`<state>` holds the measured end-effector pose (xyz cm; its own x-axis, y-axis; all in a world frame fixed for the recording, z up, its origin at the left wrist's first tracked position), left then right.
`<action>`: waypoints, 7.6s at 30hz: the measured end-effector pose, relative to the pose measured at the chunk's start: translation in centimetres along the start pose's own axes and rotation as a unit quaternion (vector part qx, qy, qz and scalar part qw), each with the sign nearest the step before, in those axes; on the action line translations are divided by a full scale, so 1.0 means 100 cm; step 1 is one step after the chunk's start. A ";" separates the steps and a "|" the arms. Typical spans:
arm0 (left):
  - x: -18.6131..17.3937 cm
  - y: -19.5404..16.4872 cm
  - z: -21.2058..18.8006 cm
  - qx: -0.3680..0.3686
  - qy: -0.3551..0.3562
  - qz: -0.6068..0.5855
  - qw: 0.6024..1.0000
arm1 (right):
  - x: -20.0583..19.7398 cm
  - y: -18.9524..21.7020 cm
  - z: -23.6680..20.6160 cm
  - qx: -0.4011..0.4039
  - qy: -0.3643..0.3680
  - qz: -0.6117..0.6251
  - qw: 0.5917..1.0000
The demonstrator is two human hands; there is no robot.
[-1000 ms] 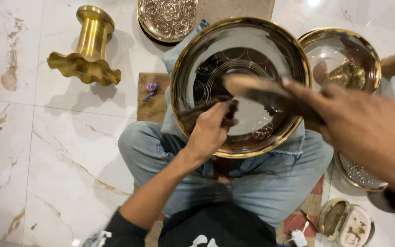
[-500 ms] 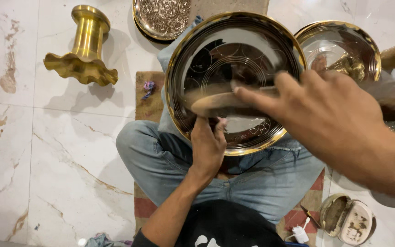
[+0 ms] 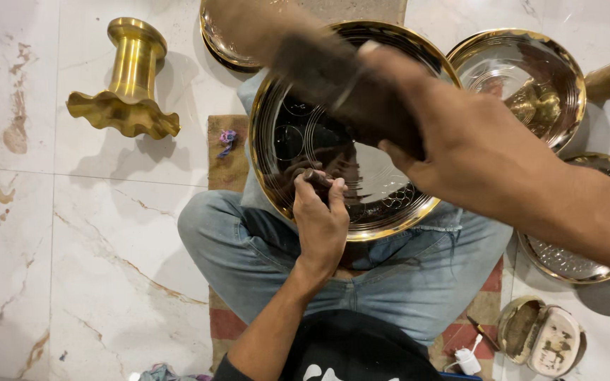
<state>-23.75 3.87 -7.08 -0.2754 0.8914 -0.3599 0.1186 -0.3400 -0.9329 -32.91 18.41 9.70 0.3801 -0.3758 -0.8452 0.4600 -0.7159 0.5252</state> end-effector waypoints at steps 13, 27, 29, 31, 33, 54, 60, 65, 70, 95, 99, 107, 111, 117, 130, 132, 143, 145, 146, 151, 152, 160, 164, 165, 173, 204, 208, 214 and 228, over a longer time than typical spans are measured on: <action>0.000 -0.009 0.012 0.040 0.029 0.001 0.999 | 0.009 0.004 -0.007 0.103 0.241 -0.350 0.899; 0.037 -0.027 0.045 0.220 0.353 0.073 0.906 | 0.032 -0.102 -0.105 0.259 -0.041 -0.106 0.959; 0.041 -0.035 0.047 0.278 0.397 0.023 0.874 | 0.058 -0.116 -0.128 0.284 0.039 -0.207 0.935; 0.046 -0.036 0.049 0.300 0.427 0.048 0.852 | 0.075 -0.117 -0.148 0.288 -0.045 -0.137 0.947; 0.050 -0.037 0.048 0.311 0.449 0.060 0.835 | 0.084 -0.116 -0.165 0.256 -0.283 0.110 0.918; 0.041 -0.038 0.045 0.312 0.444 0.038 0.839 | 0.117 -0.104 -0.185 0.394 -0.119 -0.006 0.911; 0.044 -0.033 0.045 0.320 0.490 0.029 0.810 | 0.105 -0.117 -0.201 0.291 -0.392 0.360 0.795; 0.042 -0.038 0.043 0.360 0.481 0.001 0.799 | 0.114 -0.115 -0.182 0.326 -0.178 0.085 0.924; 0.043 -0.029 0.044 0.303 0.495 0.008 0.814 | 0.108 -0.113 -0.168 0.335 -0.111 0.053 0.934; -0.014 -0.003 -0.010 0.009 0.047 0.048 0.998 | 0.019 0.039 -0.002 0.012 0.165 -0.338 0.926; -0.015 -0.008 -0.011 0.048 0.046 0.050 0.997 | 0.022 0.033 -0.018 -0.004 0.222 -0.468 0.855; -0.012 -0.015 -0.007 0.116 0.020 0.077 0.990 | 0.036 -0.035 -0.031 0.105 0.200 -0.438 0.870; -0.009 -0.004 -0.005 0.031 0.053 0.034 0.998 | 0.000 -0.001 -0.020 -0.057 -0.097 -0.141 0.984; -0.010 -0.012 -0.007 0.066 0.074 0.044 0.994 | 0.031 -0.015 -0.018 0.022 0.217 -0.421 0.881; -0.002 -0.021 0.010 0.155 0.210 -0.009 0.965 | 0.029 -0.061 -0.065 0.192 0.209 -0.341 0.896; 0.005 -0.021 0.017 0.203 0.243 0.014 0.948 | 0.036 -0.072 -0.082 0.180 0.164 -0.340 0.908; 0.055 -0.029 0.028 0.343 0.546 0.035 0.763 | 0.158 -0.120 -0.208 0.385 -0.112 0.018 0.916; 0.059 -0.030 0.027 0.349 0.582 0.043 0.733 | 0.177 -0.113 -0.228 0.398 -0.235 0.176 0.869; 0.061 -0.031 0.026 0.351 0.601 0.045 0.716 | 0.185 -0.110 -0.237 0.400 -0.292 0.252 0.831; 0.069 -0.039 0.019 0.354 0.646 0.053 0.674 | 0.189 -0.076 -0.237 0.358 -0.307 0.108 0.875; 0.070 -0.041 0.020 0.344 0.655 0.060 0.670 | 0.182 -0.064 -0.234 0.288 -0.349 0.079 0.888; 0.049 -0.053 0.048 0.259 0.556 0.027 0.790 | 0.201 -0.069 -0.250 0.392 -0.295 0.100 0.866; 0.049 -0.047 0.049 0.303 0.556 0.091 0.769 | 0.195 -0.081 -0.245 0.419 -0.265 0.161 0.853; 0.048 -0.048 0.050 0.324 0.558 0.074 0.760 | 0.192 -0.085 -0.241 0.434 -0.242 0.154 0.854; 0.052 -0.035 0.045 0.332 0.605 0.055 0.722 | 0.161 -0.089 -0.226 0.314 -0.454 0.399 0.732; -0.016 -0.010 -0.001 0.122 0.085 0.026 0.989 | 0.015 0.014 -0.008 0.082 0.237 -0.418 0.873; -0.014 -0.008 -0.010 0.094 0.056 0.013 0.994 | 0.017 0.030 -0.004 0.075 0.256 -0.415 0.869; -0.011 0.000 -0.019 -0.016 0.027 0.021 0.999 | 0.028 0.031 -0.011 0.013 0.212 -0.384 0.899; 0.006 -0.011 -0.019 -0.012 0.035 -0.036 0.999 | 0.036 -0.031 -0.043 0.070 0.169 -0.486 0.855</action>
<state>-22.24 5.29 -6.28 -0.2170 0.9321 -0.2900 0.1240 -0.2683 -0.9553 -29.50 21.80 5.50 0.0938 0.6098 -0.7870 0.5987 -0.6661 -0.4448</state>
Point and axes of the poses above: each hand's wrist, its own z-axis towards the middle knuckle, its own x-axis out of the palm, y = z × x, the point moved 7 cm from there along z, towards the middle knuckle, and after that the axes turned 3 degrees about y, right-handed, at the moved point
